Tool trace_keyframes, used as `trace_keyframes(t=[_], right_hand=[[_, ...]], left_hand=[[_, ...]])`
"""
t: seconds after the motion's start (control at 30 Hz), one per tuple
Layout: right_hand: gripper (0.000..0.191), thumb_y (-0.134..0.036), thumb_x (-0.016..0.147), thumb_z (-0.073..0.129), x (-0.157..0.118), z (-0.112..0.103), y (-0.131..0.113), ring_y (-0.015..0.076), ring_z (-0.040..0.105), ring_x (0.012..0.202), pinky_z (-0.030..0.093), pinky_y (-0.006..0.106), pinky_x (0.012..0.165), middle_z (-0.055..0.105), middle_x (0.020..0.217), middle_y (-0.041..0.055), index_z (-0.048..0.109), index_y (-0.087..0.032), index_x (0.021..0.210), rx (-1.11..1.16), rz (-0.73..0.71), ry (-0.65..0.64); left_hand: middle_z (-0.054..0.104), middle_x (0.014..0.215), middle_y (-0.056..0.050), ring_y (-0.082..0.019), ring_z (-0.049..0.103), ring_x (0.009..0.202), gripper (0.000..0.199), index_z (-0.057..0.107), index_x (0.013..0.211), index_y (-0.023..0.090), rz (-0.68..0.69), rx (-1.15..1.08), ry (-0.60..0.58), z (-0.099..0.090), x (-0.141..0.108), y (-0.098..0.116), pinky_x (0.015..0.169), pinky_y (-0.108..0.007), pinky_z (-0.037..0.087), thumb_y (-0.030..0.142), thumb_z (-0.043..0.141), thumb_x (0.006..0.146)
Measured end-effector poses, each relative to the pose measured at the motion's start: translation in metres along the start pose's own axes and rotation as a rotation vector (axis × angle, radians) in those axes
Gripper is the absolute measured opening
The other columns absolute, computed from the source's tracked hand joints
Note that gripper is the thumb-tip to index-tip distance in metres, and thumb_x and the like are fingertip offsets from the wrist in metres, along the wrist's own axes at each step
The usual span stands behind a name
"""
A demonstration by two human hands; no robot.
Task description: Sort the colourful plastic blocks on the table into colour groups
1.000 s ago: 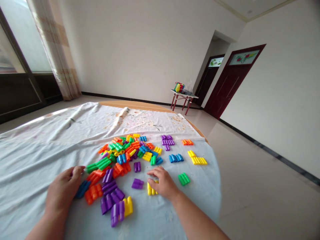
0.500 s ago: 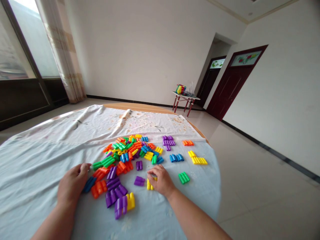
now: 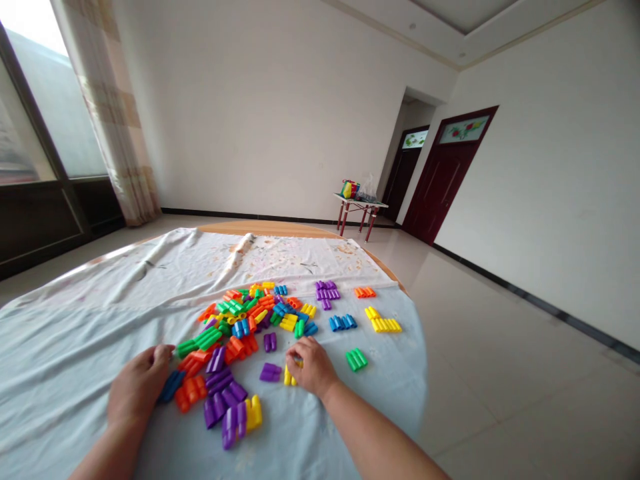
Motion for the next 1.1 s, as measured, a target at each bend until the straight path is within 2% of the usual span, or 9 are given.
trace_keyframes(t=[0.47, 1.1], right_hand=[[0.007, -0.017, 0.078, 0.053, 0.000, 0.003, 0.000, 0.0167, 0.054, 0.080, 0.040, 0.026, 0.074, 0.061, 0.076, 0.0021, 0.057, -0.019, 0.073, -0.041, 0.011, -0.001], [0.007, -0.015, 0.077, 0.053, 0.001, 0.003, -0.002, 0.0176, 0.053, 0.079, 0.040, 0.027, 0.073, 0.060, 0.076, 0.0030, 0.056, -0.019, 0.073, -0.060, 0.026, 0.006]], left_hand=[[0.064, 0.091, -0.015, -0.031, 0.056, 0.084, 0.055, 0.065, 0.095, 0.020, 0.052, -0.006, 0.047, 0.001, -0.002, 0.002, 0.066, -0.038, 0.041, 0.051, 0.022, 0.081], [0.065, 0.094, -0.016, -0.028, 0.056, 0.085, 0.051, 0.066, 0.095, 0.018, 0.033, 0.026, 0.024, -0.007, -0.009, 0.011, 0.065, -0.034, 0.040, 0.046, 0.026, 0.081]])
Point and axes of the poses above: each hand's wrist, its own x-axis towards the middle knuckle, its own z-axis out of the palm, y = z × x, the point moved 2 cm from there along x, towards the middle knuckle
